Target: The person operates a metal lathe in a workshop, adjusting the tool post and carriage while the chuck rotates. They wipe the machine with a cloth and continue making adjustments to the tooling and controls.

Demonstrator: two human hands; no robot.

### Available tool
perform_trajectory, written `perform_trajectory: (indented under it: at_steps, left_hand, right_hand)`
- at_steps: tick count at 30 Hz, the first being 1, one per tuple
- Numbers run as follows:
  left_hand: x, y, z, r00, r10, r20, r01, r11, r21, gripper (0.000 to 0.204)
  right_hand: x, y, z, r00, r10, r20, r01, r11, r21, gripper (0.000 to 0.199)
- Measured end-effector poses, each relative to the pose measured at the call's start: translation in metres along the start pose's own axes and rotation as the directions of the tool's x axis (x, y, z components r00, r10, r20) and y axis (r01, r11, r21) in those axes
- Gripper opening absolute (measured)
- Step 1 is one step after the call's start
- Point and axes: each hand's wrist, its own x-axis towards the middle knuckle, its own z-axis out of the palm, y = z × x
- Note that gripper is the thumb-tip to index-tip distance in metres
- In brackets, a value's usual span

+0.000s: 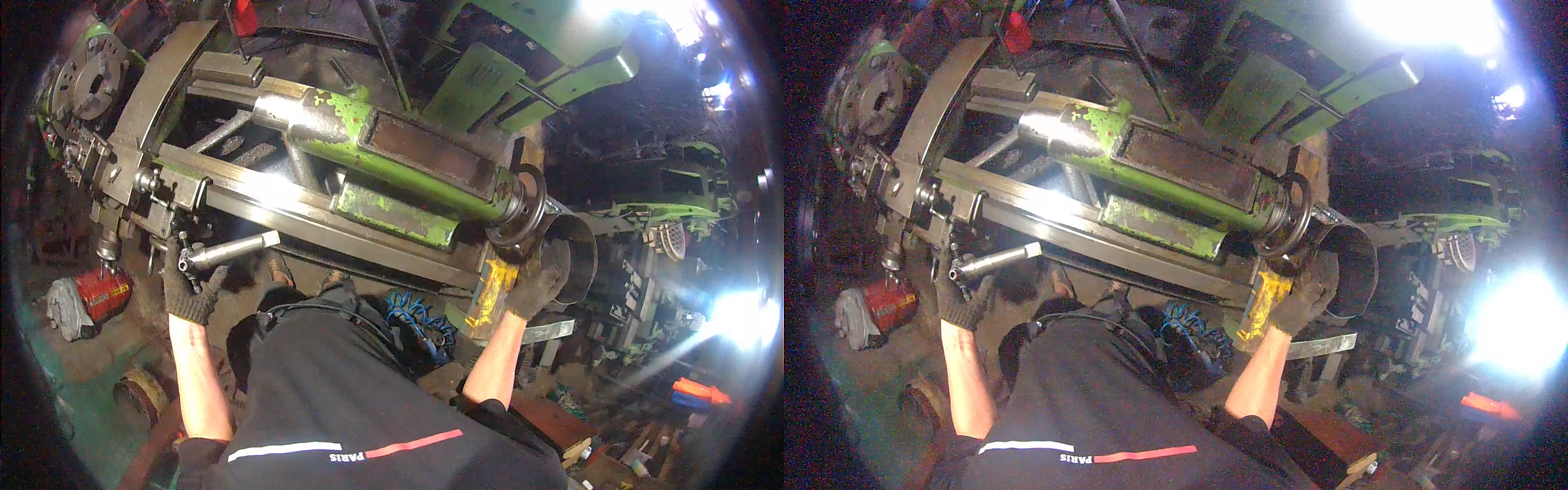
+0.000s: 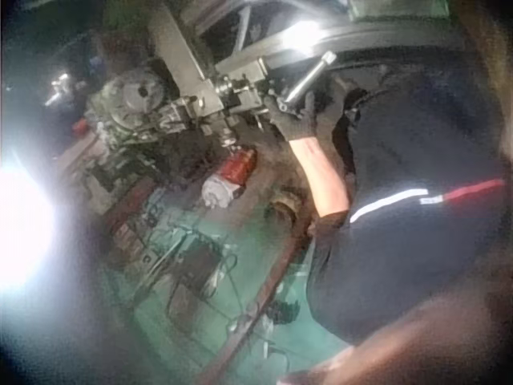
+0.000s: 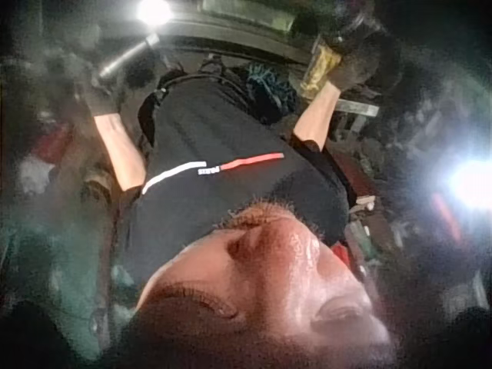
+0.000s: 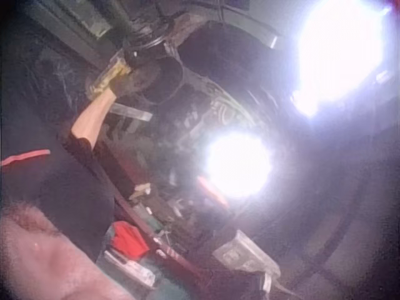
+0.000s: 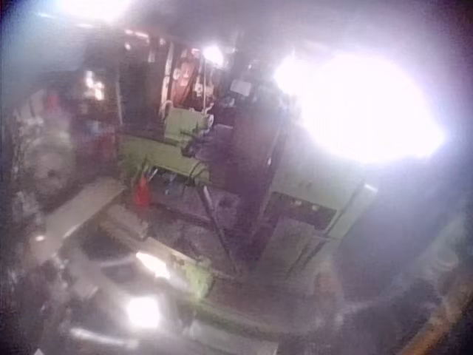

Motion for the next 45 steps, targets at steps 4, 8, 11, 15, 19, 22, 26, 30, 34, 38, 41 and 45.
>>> perform_trajectory:
  at_steps: [4, 8, 11, 15, 19, 22, 26, 30, 34, 38, 41, 45]
  left_hand:
    - [0.005, 0.014, 0.011, 0.947, -0.32, 0.015, 0.296, 0.858, -0.419, 0.098]
    - [0.007, 0.011, 0.011, 0.913, -0.404, 0.056, 0.375, 0.78, -0.501, 0.094]
    - [0.006, -0.003, 0.01, 0.94, -0.339, 0.032, 0.318, 0.841, -0.439, 0.091]
    - [-0.001, 0.005, 0.02, 0.962, -0.269, -0.049, 0.237, 0.909, -0.343, 0.07]
    - [-0.008, -0.004, 0.027, 0.992, -0.074, -0.102, 0.047, 0.968, -0.247, 0.041]
    - [-0.001, 0.009, 0.024, 0.929, -0.37, -0.013, 0.291, 0.751, -0.593, 0.038]
    - [0.002, 0.027, 0.034, 0.921, -0.389, 0.002, 0.303, 0.714, -0.631, 0.037]
    - [0.008, 0.041, 0.042, 0.895, -0.444, 0.048, 0.372, 0.683, -0.628, 0.031]
    - [0.001, 0.022, 0.049, 0.927, -0.355, -0.119, 0.265, 0.846, -0.462, 0.034]
    - [-0.006, 0.044, 0.044, 0.816, -0.574, -0.071, 0.436, 0.69, -0.579, 0.05]
    - [-0.006, 0.053, 0.041, 0.774, -0.633, 0.018, 0.482, 0.571, -0.665, 0.045]
    - [-0.006, 0.034, 0.035, 0.866, -0.5, 0.033, 0.391, 0.633, -0.668, 0.044]
  right_hand:
    - [-0.003, 0.008, 0.031, 0.792, 0.596, 0.131, -0.364, 0.288, 0.886, 0.053]
    - [0.042, -0.025, 0.026, 0.814, 0.577, -0.067, -0.336, 0.561, 0.756, 0.053]
    - [0.047, 0.014, 0.04, 0.93, 0.36, -0.068, -0.277, 0.812, 0.513, 0.056]
    - [0.056, 0.006, 0.031, 0.916, 0.398, -0.051, -0.36, 0.87, 0.336, 0.054]
    - [0.06, 0.01, 0.026, 0.977, 0.165, -0.134, -0.161, 0.986, 0.038, 0.046]
    - [0.082, 0.009, 0.037, 0.987, 0.093, -0.128, -0.083, 0.993, 0.086, 0.04]
    - [0.12, 0.039, 0.103, 0.952, 0.305, 0.01, -0.243, 0.738, 0.63, 0.036]
    - [0.14, 0.09, 0.155, 0.934, 0.01, 0.357, -0.147, 0.922, 0.358, 0.037]
    - [0.09, 0.051, 0.153, 0.886, 0.199, 0.418, -0.374, 0.841, 0.391, 0.036]
    - [0.02, 0.063, 0.088, 0.907, 0.204, 0.369, -0.338, 0.876, 0.345, 0.035]
    - [0.051, 0.083, 0.072, 0.909, 0.215, 0.358, -0.343, 0.874, 0.345, 0.034]
    - [0.121, 0.082, 0.13, 0.887, 0.178, 0.427, -0.355, 0.853, 0.382, 0.033]
